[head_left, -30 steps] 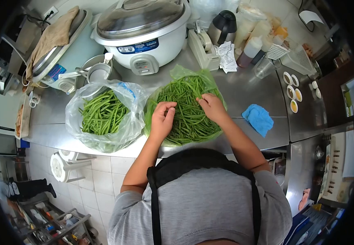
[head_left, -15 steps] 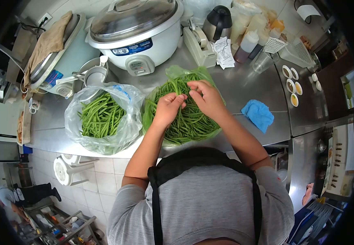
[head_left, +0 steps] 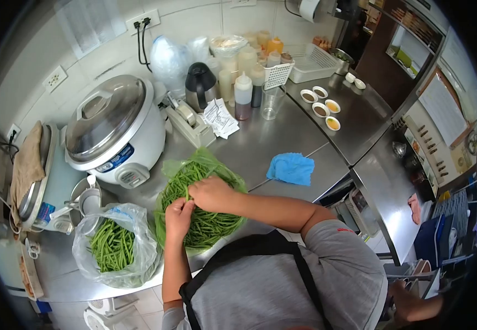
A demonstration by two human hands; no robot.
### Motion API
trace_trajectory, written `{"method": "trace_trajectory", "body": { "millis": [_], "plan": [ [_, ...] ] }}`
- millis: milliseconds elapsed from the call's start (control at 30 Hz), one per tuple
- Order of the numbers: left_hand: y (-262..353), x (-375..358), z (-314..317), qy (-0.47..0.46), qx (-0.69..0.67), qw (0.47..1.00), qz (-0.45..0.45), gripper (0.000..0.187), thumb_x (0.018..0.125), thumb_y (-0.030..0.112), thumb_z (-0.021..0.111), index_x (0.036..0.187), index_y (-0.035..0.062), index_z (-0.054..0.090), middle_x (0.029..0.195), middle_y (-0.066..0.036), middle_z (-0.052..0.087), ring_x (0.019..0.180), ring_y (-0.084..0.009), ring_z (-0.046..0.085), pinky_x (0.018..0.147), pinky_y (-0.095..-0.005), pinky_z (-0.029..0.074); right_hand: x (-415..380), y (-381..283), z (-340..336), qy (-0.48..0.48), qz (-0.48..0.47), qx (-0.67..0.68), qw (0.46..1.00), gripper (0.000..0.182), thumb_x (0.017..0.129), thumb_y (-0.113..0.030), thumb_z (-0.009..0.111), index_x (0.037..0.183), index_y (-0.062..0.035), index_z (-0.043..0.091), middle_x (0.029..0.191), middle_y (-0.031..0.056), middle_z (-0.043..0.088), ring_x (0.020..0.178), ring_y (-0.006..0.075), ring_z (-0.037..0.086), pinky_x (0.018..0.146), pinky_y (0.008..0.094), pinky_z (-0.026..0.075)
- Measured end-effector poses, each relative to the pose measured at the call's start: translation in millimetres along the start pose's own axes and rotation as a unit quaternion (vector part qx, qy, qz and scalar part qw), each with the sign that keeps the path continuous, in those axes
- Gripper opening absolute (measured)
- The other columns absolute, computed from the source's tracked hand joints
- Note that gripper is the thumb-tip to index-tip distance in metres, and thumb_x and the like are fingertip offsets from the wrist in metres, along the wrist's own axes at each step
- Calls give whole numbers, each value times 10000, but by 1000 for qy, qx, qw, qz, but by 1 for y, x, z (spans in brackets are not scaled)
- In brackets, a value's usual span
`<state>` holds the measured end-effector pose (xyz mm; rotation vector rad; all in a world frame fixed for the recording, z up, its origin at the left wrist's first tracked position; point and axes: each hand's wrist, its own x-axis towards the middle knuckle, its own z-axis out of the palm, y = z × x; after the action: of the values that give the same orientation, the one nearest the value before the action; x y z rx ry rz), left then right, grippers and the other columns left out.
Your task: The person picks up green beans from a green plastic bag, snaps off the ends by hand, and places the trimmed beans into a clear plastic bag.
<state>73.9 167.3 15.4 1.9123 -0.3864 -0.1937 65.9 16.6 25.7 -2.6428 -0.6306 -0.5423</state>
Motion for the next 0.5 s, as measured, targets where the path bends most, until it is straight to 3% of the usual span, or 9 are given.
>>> {"method": "trace_trajectory", "body": {
  "millis": [67,133,167,200,233,267,367,500],
  "plan": [
    [-8,0,1,-26,-11,1000,10,169,792,117,520,684,-1,574,619,4,537,589,-55,457,545,-206,367,-1,-3,0,-82,107,117,984,117,691,-154,497,695,-41,530,654,123,547,601,295,545,568,378,415],
    [-20,3,4,-51,-89,994,-21,157,783,127,529,727,-8,584,619,-16,547,581,-77,476,549,-217,377,-2,7,4,-148,190,306,921,163,728,-154,460,756,-16,543,700,172,555,627,341,534,590,374,421],
    [-21,3,6,-58,-127,990,-37,158,791,131,528,744,-7,590,637,-8,551,592,-74,477,559,-210,377,-9,22,27,-120,109,285,945,175,726,-168,467,749,-12,542,692,173,547,607,333,524,585,376,418],
    [-22,3,8,-55,-161,984,-52,159,797,135,526,761,-5,592,652,-1,552,602,-71,477,561,-202,375,-14,27,39,-61,99,316,942,157,737,-159,462,740,-19,534,638,133,539,552,247,515,519,331,412],
    [-23,4,10,-49,-195,977,-65,161,804,139,524,778,-4,593,667,6,553,612,-68,476,563,-195,372,-11,24,31,-109,219,463,852,141,753,-155,450,748,-38,528,610,73,514,523,159,485,476,267,386],
    [-11,4,6,-26,-208,973,-96,158,813,141,514,795,5,590,676,4,550,616,-56,471,543,-186,361,-8,20,22,-115,351,578,728,127,769,-150,437,757,-56,522,582,14,489,495,71,454,433,202,360],
    [-8,12,-2,57,-309,941,-123,161,836,160,482,886,28,558,739,-23,571,638,-77,516,526,-187,373,-6,21,13,-118,316,449,828,232,782,-231,493,737,-19,575,578,23,549,487,88,498,459,217,400],
    [-10,17,-11,88,-403,907,-86,176,842,172,481,926,22,522,782,-56,570,671,-122,545,552,-210,421,-8,24,12,-117,254,358,891,278,774,-276,531,761,-5,587,657,100,591,582,173,564,545,292,434]
  ]
}}
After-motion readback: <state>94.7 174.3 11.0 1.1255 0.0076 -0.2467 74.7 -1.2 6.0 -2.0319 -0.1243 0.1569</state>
